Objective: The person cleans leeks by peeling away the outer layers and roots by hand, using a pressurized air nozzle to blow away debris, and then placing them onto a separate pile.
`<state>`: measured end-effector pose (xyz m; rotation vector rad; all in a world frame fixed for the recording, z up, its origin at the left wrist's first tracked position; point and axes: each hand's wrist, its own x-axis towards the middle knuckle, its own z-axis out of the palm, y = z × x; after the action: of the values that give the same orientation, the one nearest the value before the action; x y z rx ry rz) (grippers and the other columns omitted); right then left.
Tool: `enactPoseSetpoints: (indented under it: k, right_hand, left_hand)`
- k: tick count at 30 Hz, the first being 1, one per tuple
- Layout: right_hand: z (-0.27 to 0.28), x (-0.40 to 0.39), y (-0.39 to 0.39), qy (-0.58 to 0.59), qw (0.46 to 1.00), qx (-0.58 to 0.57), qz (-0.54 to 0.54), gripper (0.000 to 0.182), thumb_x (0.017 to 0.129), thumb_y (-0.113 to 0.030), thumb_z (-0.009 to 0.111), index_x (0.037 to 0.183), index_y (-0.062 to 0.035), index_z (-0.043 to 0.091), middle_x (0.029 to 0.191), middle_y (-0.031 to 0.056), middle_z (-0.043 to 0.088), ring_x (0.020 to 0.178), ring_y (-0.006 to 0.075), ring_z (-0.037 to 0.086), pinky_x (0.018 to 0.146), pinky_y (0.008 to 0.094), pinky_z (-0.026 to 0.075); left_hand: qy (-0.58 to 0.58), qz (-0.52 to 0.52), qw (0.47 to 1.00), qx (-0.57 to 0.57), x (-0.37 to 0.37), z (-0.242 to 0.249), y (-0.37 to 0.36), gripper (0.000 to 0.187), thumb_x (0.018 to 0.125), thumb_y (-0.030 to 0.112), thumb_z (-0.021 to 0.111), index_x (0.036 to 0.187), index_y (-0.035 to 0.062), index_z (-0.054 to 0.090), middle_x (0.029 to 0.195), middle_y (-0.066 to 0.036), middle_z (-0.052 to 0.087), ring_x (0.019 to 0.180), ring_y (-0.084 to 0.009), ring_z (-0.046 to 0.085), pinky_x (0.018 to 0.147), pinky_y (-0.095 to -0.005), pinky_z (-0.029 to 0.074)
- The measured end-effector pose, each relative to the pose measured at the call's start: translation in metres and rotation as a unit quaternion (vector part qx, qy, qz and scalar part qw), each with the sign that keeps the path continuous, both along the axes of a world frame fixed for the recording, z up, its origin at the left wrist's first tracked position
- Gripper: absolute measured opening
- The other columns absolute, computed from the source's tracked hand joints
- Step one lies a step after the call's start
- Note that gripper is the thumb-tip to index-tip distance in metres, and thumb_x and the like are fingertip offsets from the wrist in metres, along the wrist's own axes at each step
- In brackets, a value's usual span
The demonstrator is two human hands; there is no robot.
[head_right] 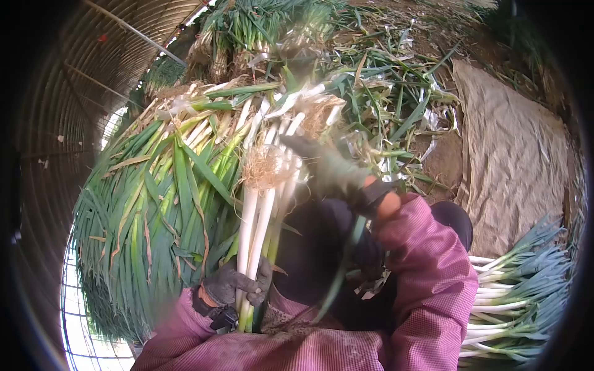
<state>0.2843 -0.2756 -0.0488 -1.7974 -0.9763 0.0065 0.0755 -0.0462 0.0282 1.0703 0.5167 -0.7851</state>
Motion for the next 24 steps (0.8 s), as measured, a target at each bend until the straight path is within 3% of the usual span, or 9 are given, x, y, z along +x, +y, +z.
enactPoseSetpoints:
  k: [2, 4, 6, 9, 12, 15, 18, 21, 24]
  right_hand:
    - [-0.011, -0.022, 0.019, 0.171, 0.969, 0.168, 0.062, 0.086, 0.064, -0.025, 0.086, 0.137, -0.0041, 0.044, 0.132, 0.0189, 0.054, 0.123, 0.0306, 0.051, 0.106, 0.0413, 0.04]
    - [-0.028, -0.018, 0.021, 0.304, 0.94, 0.157, -0.001, 0.061, 0.069, -0.021, 0.081, 0.124, -0.0058, 0.058, 0.119, 0.0152, 0.062, 0.11, 0.0265, 0.06, 0.097, 0.0379, 0.047]
    - [-0.053, 0.032, 0.004, 0.188, 0.966, -0.006, -0.178, 0.039, 0.074, -0.017, 0.073, 0.111, -0.0072, 0.064, 0.104, 0.0122, 0.066, 0.095, 0.0245, 0.063, 0.084, 0.0372, 0.05]
    - [-0.08, 0.079, -0.099, -0.149, 0.831, -0.272, -0.462, 0.014, 0.083, -0.013, 0.059, 0.093, -0.0086, 0.068, 0.078, 0.0073, 0.068, 0.07, 0.0226, 0.066, 0.061, 0.0393, 0.051]
    - [-0.077, 0.099, -0.127, 0.24, 0.846, -0.115, -0.462, 0.022, 0.081, -0.017, 0.063, 0.101, -0.0066, 0.064, 0.083, 0.0102, 0.068, 0.08, 0.0279, 0.067, 0.069, 0.0385, 0.055]
    - [-0.023, 0.045, -0.066, 0.101, 0.743, -0.541, -0.38, 0.066, 0.079, -0.026, 0.066, 0.136, -0.0021, 0.042, 0.136, 0.0215, 0.05, 0.131, 0.0358, 0.045, 0.103, 0.0491, 0.041]
    - [0.0, -0.007, -0.017, -0.181, 0.819, -0.411, -0.356, 0.097, 0.074, -0.021, 0.067, 0.153, -0.0087, 0.013, 0.156, 0.0186, 0.02, 0.145, 0.0401, 0.008, 0.117, 0.0553, 0.005]
    - [0.046, -0.086, 0.029, -0.414, 0.872, -0.25, -0.075, 0.06, 0.075, -0.018, 0.06, 0.131, -0.0083, 0.04, 0.127, 0.0116, 0.042, 0.122, 0.0317, 0.035, 0.111, 0.0512, 0.022]
    - [0.045, -0.136, 0.038, -0.355, 0.913, -0.185, 0.083, 0.032, 0.07, -0.02, 0.063, 0.099, -0.0062, 0.065, 0.087, 0.0059, 0.063, 0.088, 0.0244, 0.061, 0.093, 0.0453, 0.042]
  left_hand:
    - [0.021, 0.002, 1.0, -0.004, 0.001, 0.006, -0.012, 0.038, 0.069, -0.003, 0.069, 0.104, -0.0002, 0.055, 0.073, -0.011, 0.055, 0.056, -0.0169, 0.054, 0.054, -0.0311, 0.048]
    - [0.001, -0.037, 0.999, -0.027, -0.003, -0.006, -0.007, 0.038, 0.069, -0.002, 0.069, 0.104, -0.0001, 0.055, 0.073, -0.011, 0.054, 0.057, -0.0169, 0.054, 0.054, -0.0309, 0.047]
    - [0.013, -0.01, 1.0, -0.02, -0.005, 0.008, -0.015, 0.036, 0.069, -0.001, 0.07, 0.101, -0.0004, 0.056, 0.073, -0.011, 0.055, 0.058, -0.017, 0.054, 0.053, -0.0307, 0.049]
    - [-0.072, -0.081, 0.994, 0.002, -0.023, 0.003, 0.012, 0.034, 0.069, 0.0, 0.07, 0.1, -0.0015, 0.057, 0.074, -0.011, 0.056, 0.059, -0.0182, 0.056, 0.052, -0.0309, 0.05]
    - [-0.067, -0.037, 0.994, 0.08, -0.026, -0.003, 0.025, 0.035, 0.069, 0.0, 0.072, 0.1, -0.0036, 0.057, 0.075, -0.012, 0.057, 0.059, -0.0206, 0.06, 0.052, -0.0317, 0.052]
    - [-0.068, -0.012, 0.991, 0.111, -0.012, -0.002, 0.018, 0.034, 0.07, 0.001, 0.072, 0.101, -0.0039, 0.057, 0.074, -0.011, 0.058, 0.056, -0.0201, 0.059, 0.052, -0.0304, 0.052]
    - [-0.058, -0.012, 0.994, 0.09, -0.007, -0.012, 0.016, 0.034, 0.072, 0.001, 0.071, 0.102, -0.003, 0.056, 0.073, -0.011, 0.057, 0.056, -0.0192, 0.058, 0.053, -0.0306, 0.051]
    - [-0.002, -0.025, 0.995, 0.095, -0.009, -0.018, 0.009, 0.034, 0.072, 0.001, 0.07, 0.103, -0.0016, 0.056, 0.073, -0.009, 0.057, 0.055, -0.019, 0.057, 0.053, -0.0315, 0.051]
    - [-0.095, -0.102, 0.984, 0.109, -0.016, 0.001, -0.023, 0.045, 0.074, 0.001, 0.068, 0.117, -0.0015, 0.054, 0.092, -0.01, 0.061, 0.079, -0.02, 0.06, 0.073, -0.0319, 0.051]
